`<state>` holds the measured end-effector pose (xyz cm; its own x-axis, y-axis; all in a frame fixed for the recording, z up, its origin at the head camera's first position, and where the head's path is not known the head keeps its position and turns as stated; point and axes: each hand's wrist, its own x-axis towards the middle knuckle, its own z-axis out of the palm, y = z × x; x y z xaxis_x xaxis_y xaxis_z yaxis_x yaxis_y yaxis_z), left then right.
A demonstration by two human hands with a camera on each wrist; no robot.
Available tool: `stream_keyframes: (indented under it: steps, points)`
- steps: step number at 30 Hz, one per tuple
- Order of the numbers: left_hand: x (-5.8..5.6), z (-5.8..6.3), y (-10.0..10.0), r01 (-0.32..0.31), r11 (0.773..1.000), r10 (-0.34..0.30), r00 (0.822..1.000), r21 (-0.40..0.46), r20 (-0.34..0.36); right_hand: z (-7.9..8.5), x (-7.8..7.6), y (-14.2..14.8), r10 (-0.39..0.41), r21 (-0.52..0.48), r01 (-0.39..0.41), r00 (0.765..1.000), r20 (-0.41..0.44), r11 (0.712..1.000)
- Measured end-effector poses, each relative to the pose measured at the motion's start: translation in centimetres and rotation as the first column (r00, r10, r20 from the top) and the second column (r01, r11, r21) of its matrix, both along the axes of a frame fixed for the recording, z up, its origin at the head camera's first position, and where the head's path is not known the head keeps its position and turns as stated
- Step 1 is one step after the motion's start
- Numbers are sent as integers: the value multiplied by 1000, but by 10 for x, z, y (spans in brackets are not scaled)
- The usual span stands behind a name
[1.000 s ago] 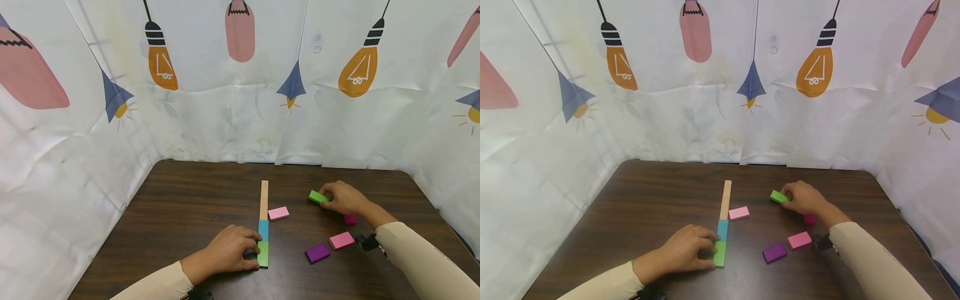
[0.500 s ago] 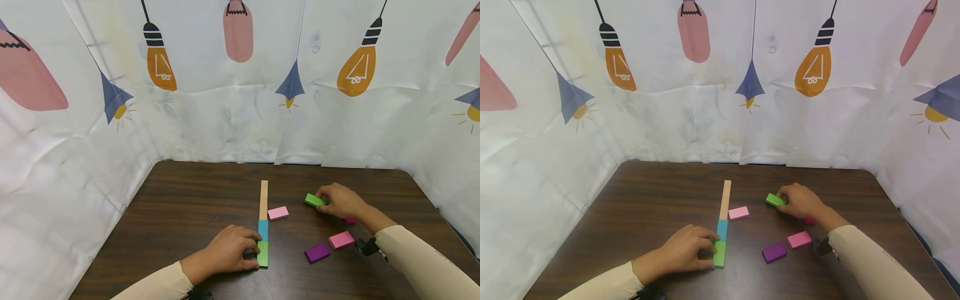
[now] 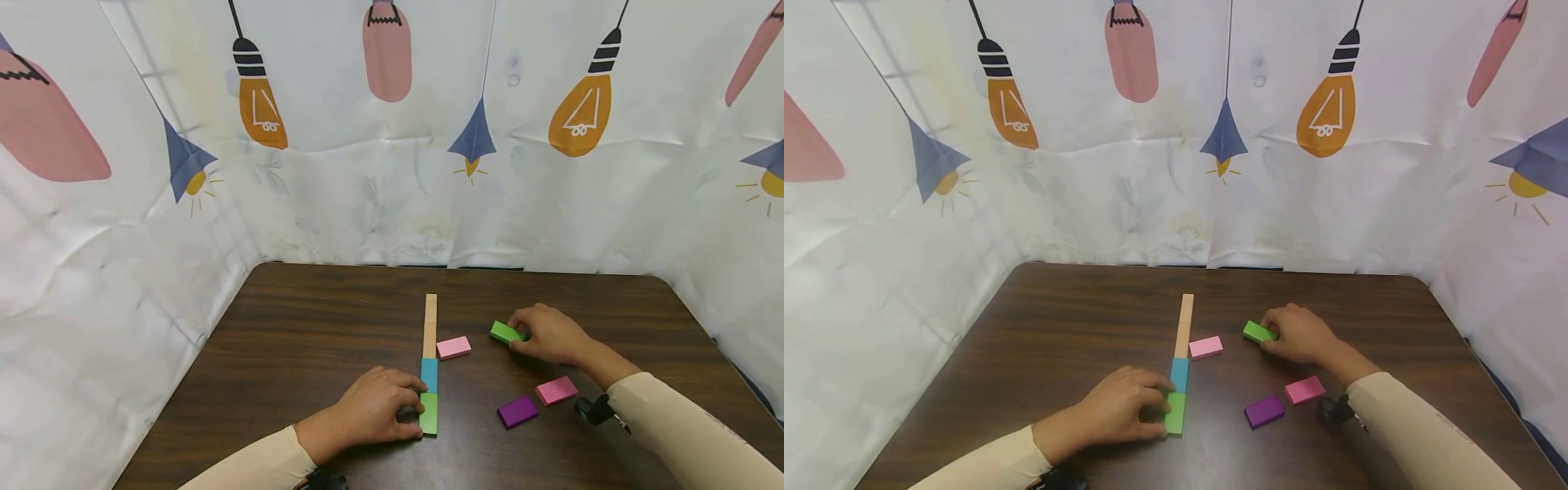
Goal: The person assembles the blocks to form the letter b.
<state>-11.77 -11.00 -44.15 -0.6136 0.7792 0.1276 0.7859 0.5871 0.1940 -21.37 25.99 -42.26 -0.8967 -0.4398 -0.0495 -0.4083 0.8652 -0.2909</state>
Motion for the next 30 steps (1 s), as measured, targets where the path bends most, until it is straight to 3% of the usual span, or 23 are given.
stream_keyframes:
  steps: [30]
  points:
    - [1, -2, -1, 14, 1000, -13, 999, 27, -49, -5, 13, -16, 54, -24, -54, 998, -27, 998]
